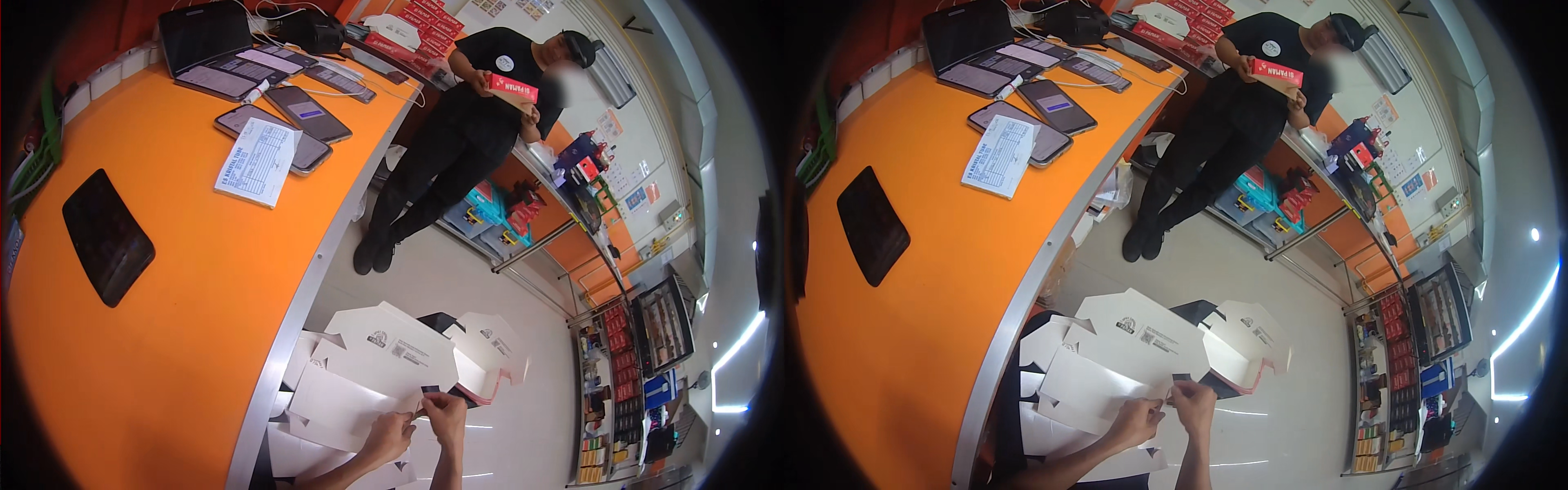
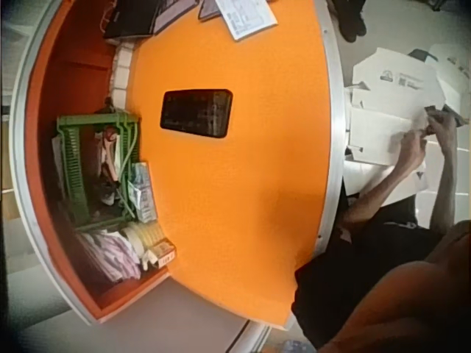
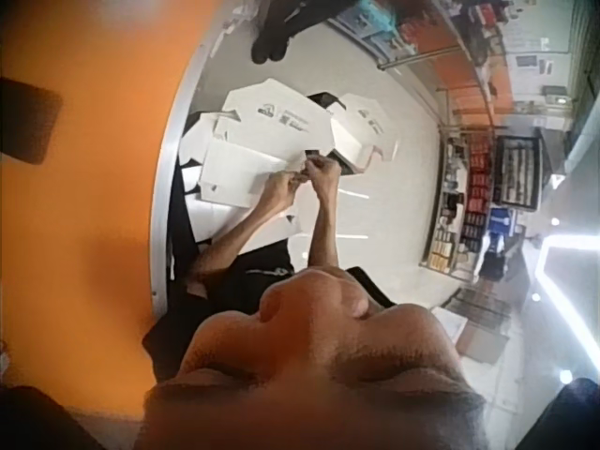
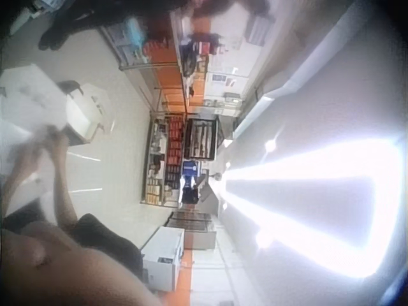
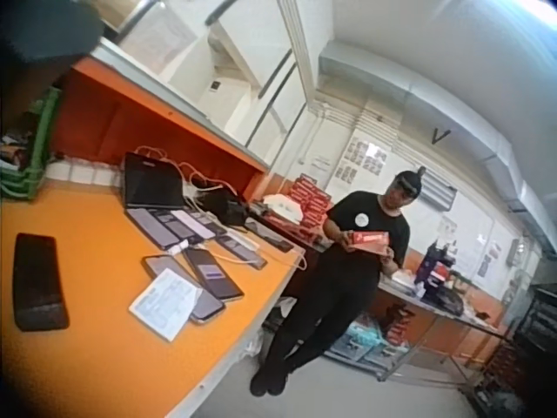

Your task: The person assembles cardboard takeout boxes by folding the flaps and securing them with red tape.

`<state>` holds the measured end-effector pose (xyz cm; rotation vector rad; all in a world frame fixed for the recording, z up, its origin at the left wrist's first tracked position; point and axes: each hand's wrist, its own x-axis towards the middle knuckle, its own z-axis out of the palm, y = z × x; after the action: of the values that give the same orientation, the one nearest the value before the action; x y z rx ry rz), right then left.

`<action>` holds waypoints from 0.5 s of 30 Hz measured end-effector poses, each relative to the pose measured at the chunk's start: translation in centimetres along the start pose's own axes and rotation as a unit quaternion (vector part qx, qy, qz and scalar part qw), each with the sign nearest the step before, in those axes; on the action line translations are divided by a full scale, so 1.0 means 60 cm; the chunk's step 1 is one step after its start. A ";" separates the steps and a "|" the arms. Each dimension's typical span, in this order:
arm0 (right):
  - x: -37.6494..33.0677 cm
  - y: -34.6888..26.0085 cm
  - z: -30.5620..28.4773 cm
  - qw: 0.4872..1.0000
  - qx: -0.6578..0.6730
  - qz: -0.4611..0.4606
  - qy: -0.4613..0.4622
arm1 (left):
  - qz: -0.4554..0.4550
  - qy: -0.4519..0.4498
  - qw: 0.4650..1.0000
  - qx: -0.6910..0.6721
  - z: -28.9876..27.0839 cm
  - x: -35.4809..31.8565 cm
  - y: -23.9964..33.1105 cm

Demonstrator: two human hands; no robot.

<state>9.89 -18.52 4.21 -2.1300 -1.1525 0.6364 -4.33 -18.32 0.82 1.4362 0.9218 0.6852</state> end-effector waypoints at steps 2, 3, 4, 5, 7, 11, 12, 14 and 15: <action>0.002 -0.009 0.004 1.000 -0.023 -0.010 0.009 | -0.023 -0.021 0.999 0.010 -0.002 -0.001 -0.001; 0.003 -0.011 0.005 0.999 -0.036 -0.017 0.013 | -0.033 -0.026 0.999 0.006 0.000 0.002 -0.005; 0.002 0.002 0.010 0.999 -0.035 -0.029 0.012 | -0.042 -0.032 0.999 0.003 0.001 0.005 -0.009; -0.003 0.006 0.014 0.998 -0.049 -0.044 0.026 | -0.042 -0.030 0.999 0.004 0.003 0.007 -0.015; -0.021 0.001 0.023 0.993 -0.077 -0.073 0.053 | -0.044 -0.028 0.999 0.005 0.012 0.009 -0.026; -0.047 -0.017 0.034 0.985 -0.114 -0.098 0.083 | 0.077 0.061 0.994 0.048 0.028 0.002 -0.036; -0.051 -0.023 0.032 0.983 -0.135 -0.097 0.079 | 0.078 0.057 0.994 0.053 0.023 0.000 -0.031; -0.056 -0.020 0.034 0.982 -0.132 -0.110 0.083 | 0.074 0.053 0.994 0.058 0.023 0.002 -0.034; -0.057 -0.021 0.035 0.981 -0.130 -0.119 0.084 | 0.070 0.055 0.994 0.057 0.027 0.002 -0.041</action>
<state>6.10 -20.28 4.05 -2.1621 -1.4300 0.2002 -3.22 -19.16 -1.75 1.5887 0.9640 0.8342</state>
